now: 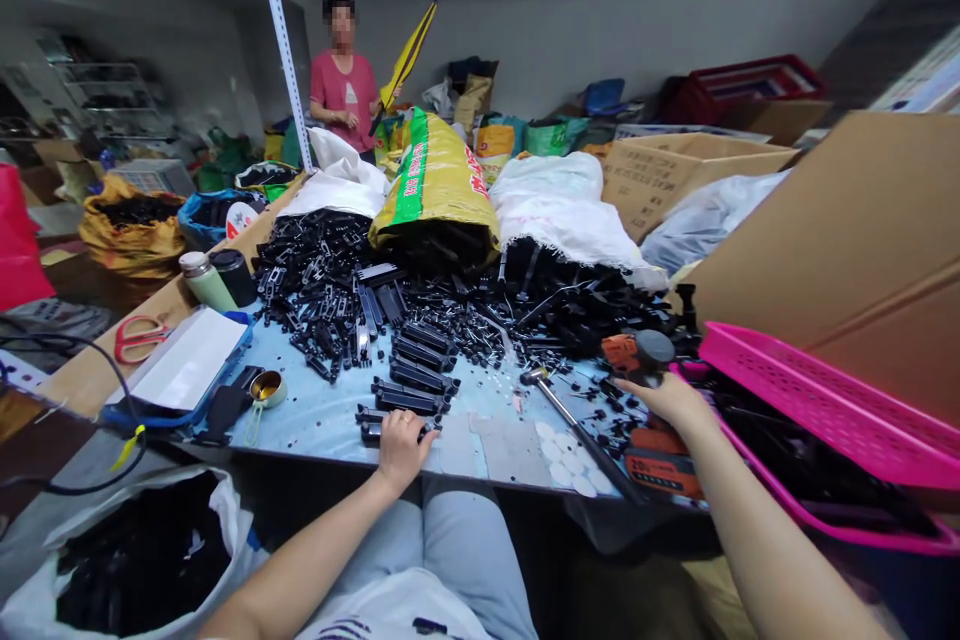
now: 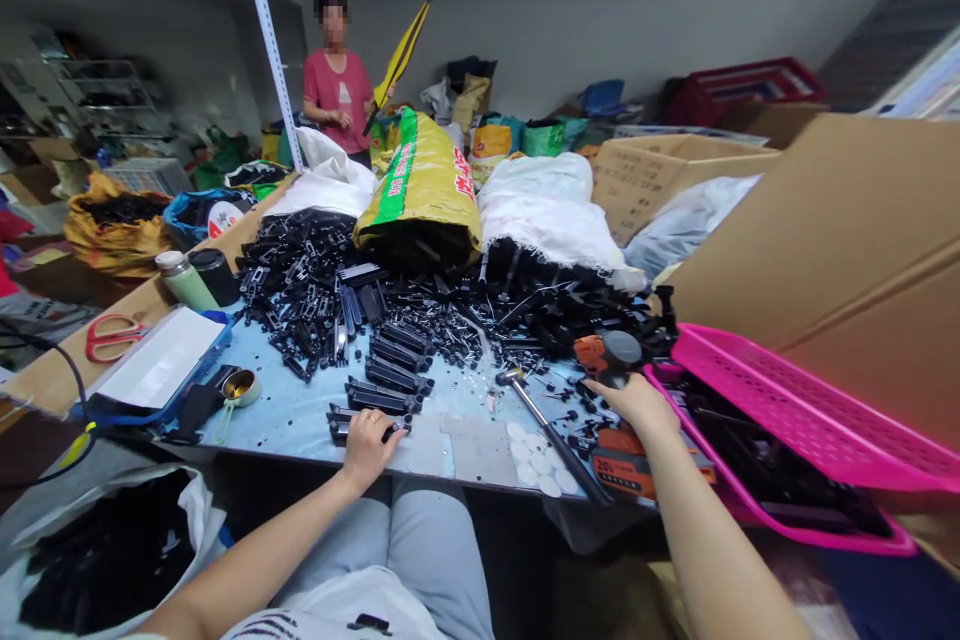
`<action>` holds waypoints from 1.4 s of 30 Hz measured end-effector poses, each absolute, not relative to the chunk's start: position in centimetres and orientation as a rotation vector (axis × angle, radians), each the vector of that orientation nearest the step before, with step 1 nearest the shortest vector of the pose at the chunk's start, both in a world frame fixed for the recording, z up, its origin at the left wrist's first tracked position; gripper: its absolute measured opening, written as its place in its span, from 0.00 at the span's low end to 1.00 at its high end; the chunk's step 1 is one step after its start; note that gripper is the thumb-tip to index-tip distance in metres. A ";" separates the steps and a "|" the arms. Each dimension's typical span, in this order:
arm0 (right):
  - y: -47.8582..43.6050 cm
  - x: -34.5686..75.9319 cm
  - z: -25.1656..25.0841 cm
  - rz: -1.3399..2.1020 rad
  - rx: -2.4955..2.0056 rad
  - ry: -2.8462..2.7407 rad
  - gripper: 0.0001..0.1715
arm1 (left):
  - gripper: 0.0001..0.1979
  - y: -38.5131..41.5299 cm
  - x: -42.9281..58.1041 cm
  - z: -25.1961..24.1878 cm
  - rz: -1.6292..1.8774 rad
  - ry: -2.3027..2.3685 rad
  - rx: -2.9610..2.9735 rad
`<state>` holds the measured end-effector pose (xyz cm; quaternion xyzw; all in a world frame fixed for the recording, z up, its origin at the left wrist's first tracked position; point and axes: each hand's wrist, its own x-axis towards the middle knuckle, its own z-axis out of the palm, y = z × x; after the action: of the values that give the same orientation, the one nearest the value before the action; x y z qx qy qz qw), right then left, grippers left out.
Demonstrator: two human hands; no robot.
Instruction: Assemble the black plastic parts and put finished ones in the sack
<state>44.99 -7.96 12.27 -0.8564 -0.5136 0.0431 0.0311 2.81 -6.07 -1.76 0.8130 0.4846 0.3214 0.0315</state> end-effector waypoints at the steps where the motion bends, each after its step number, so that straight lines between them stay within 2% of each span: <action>1: -8.5 44.5 12.4 0.040 -2.724 -1.423 0.24 | 0.10 -6.1 3.0 -1.9 1.008 1.502 2.496; 3: -9.4 42.9 12.9 -0.291 -2.757 -1.215 0.30 | 0.09 -6.2 3.4 -2.3 1.034 1.517 2.466; 5: -9.3 40.4 13.3 -0.552 -2.566 -1.332 0.29 | 0.09 -6.3 3.7 -2.3 1.017 1.530 2.440; 6: -8.8 38.8 13.3 -0.553 -2.442 -1.445 0.27 | 0.10 -6.3 3.7 -2.2 0.983 1.526 2.437; 10: -4.0 30.8 11.4 -0.126 -2.017 -1.917 0.21 | 0.11 -6.1 1.8 -0.8 0.821 1.520 2.479; 13: 1.0 24.6 8.7 0.126 -1.819 -2.256 0.20 | 0.14 -5.9 -1.5 0.1 0.770 1.783 2.430; 16: 5.8 20.1 6.3 0.187 -1.861 -2.414 0.18 | 0.11 -5.6 -4.8 0.2 0.759 1.872 2.361; 21: 11.7 18.0 4.5 0.234 -1.958 -2.428 0.20 | 0.07 -4.8 -6.7 0.1 0.873 1.654 2.206; 25: 13.9 19.8 5.0 0.370 -1.901 -2.525 0.21 | 0.07 -6.6 -6.4 1.4 0.983 1.611 1.709; 27: 14.3 20.7 5.3 0.522 -1.844 -2.577 0.27 | 0.12 -8.3 -5.5 1.9 0.875 1.469 1.232; 30: 14.2 20.8 5.1 0.941 -1.834 -2.455 0.49 | 0.16 -9.9 -3.1 2.2 0.768 1.184 0.509; 31: 13.9 20.5 4.8 1.091 -1.819 -2.370 0.53 | 0.16 -9.9 -2.1 2.2 0.809 1.146 0.345; 35: 12.0 18.7 3.9 1.452 -1.607 -2.183 0.47 | 0.14 -8.2 0.5 2.6 1.014 1.148 0.088; 42: 8.6 17.0 4.2 1.559 -1.578 -2.112 0.44 | 0.19 -7.9 2.4 1.6 1.262 1.130 0.026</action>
<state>16.97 8.57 4.23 -0.5149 -0.6890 0.5086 0.0391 2.45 -7.90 1.60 0.0115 0.4999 0.5581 0.6621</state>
